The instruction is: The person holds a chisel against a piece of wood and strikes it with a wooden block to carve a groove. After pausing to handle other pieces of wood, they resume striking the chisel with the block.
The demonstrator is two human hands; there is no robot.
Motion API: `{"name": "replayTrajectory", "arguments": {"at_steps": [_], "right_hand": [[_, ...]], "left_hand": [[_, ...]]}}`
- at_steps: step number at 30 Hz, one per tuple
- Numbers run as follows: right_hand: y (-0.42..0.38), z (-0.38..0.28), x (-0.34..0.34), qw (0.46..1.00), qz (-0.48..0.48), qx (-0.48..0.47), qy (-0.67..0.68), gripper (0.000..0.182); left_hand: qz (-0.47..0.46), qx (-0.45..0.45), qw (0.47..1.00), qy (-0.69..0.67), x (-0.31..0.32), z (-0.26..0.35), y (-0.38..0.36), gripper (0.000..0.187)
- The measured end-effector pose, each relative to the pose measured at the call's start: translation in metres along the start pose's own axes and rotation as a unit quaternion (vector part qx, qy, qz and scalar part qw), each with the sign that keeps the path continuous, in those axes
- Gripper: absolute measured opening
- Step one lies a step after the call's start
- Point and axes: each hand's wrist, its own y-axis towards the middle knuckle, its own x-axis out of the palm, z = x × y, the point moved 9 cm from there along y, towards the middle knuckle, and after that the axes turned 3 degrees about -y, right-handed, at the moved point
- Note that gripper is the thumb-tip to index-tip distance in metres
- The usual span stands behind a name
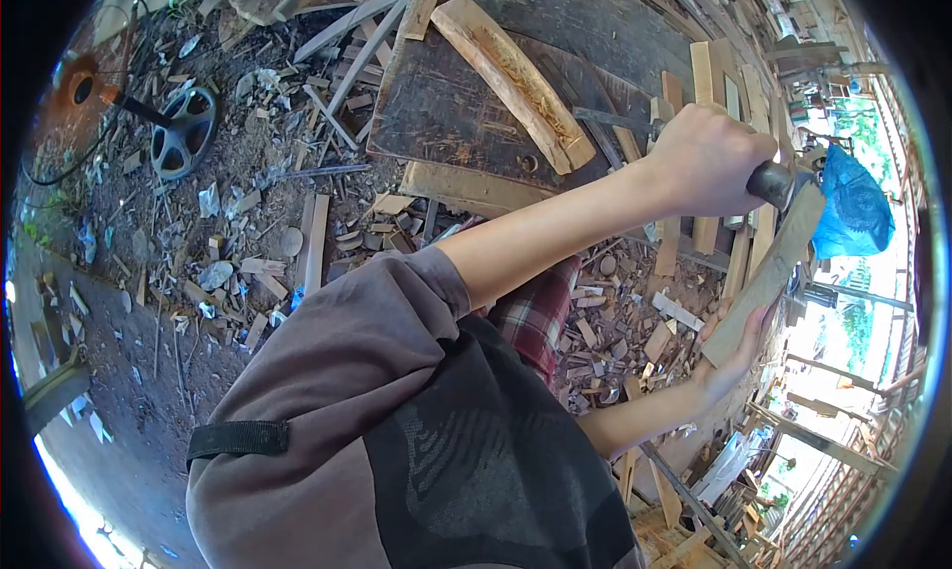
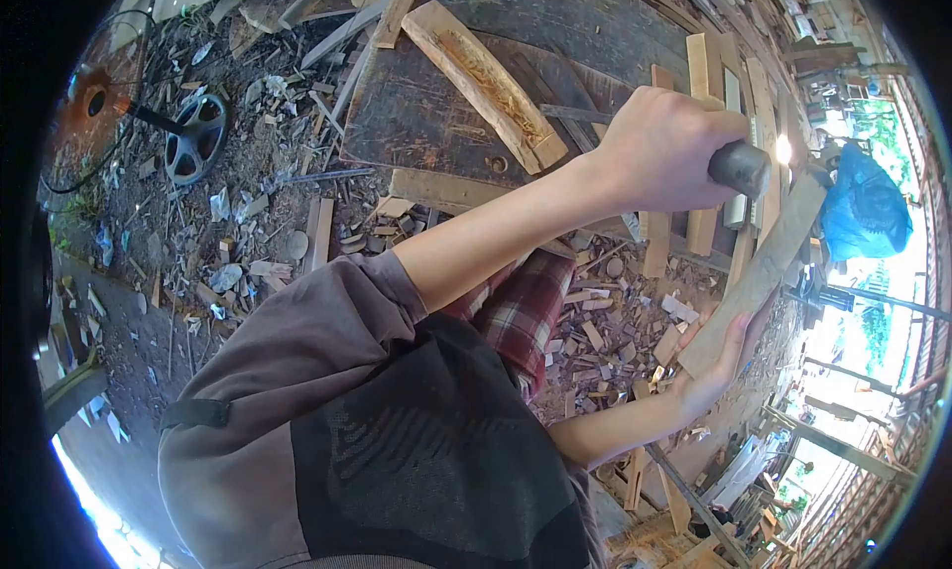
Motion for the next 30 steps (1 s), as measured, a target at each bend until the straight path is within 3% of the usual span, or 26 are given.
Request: {"name": "replayTrajectory", "arguments": {"at_steps": [9,13,22,30], "right_hand": [[-0.004,0.011,-0.007,1.0,-0.005,0.02,-0.012,0.057],[-0.005,0.012,-0.004,0.999,-0.009,0.014,-0.028,0.043],[-0.001,0.008,0.002,0.999,-0.023,0.014,-0.037,0.047],[0.016,-0.057,0.017,0.992,-0.033,-0.125,0.001,0.051]], "left_hand": [[0.116,-0.018,0.993,-0.002,-0.014,-0.001,-0.005,0.026],[0.132,-0.019,0.991,-0.008,-0.017,-0.004,-0.004,0.03],[0.166,-0.018,0.986,0.013,-0.019,-0.008,-0.002,0.035],[0.189,-0.049,0.979,0.058,-0.009,-0.027,0.014,0.034]]}}
